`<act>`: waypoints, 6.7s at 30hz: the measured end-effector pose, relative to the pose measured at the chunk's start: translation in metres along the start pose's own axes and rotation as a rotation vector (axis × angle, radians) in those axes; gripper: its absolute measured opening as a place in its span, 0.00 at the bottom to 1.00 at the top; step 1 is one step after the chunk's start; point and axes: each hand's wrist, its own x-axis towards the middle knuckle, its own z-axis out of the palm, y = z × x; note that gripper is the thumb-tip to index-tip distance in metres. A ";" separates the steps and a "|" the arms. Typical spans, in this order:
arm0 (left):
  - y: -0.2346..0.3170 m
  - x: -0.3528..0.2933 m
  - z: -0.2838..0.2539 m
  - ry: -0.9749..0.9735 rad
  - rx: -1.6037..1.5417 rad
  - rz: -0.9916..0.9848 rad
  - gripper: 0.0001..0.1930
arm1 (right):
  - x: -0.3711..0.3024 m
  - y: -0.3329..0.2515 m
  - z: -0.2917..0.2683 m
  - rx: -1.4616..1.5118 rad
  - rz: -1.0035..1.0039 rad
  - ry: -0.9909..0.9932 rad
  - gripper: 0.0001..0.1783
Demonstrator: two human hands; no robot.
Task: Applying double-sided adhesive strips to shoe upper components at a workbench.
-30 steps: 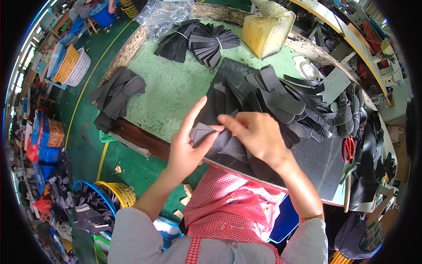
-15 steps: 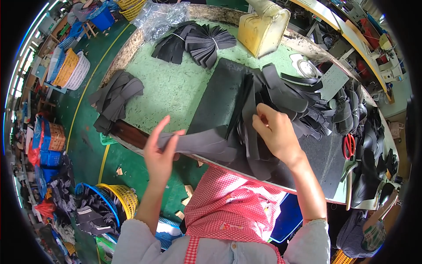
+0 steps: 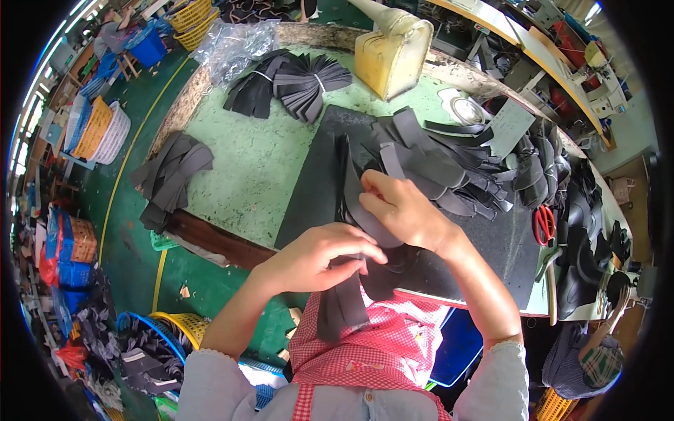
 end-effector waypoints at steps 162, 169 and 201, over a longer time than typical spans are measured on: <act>-0.047 -0.031 -0.002 1.067 -0.585 -0.477 0.33 | -0.032 0.025 0.023 -0.401 0.011 0.630 0.12; -0.037 -0.050 -0.023 1.027 -0.566 -0.501 0.35 | -0.035 0.053 0.004 -0.596 0.117 0.483 0.22; -0.090 0.096 0.013 0.397 0.951 0.051 0.34 | 0.031 0.044 -0.073 -0.026 -0.021 0.459 0.36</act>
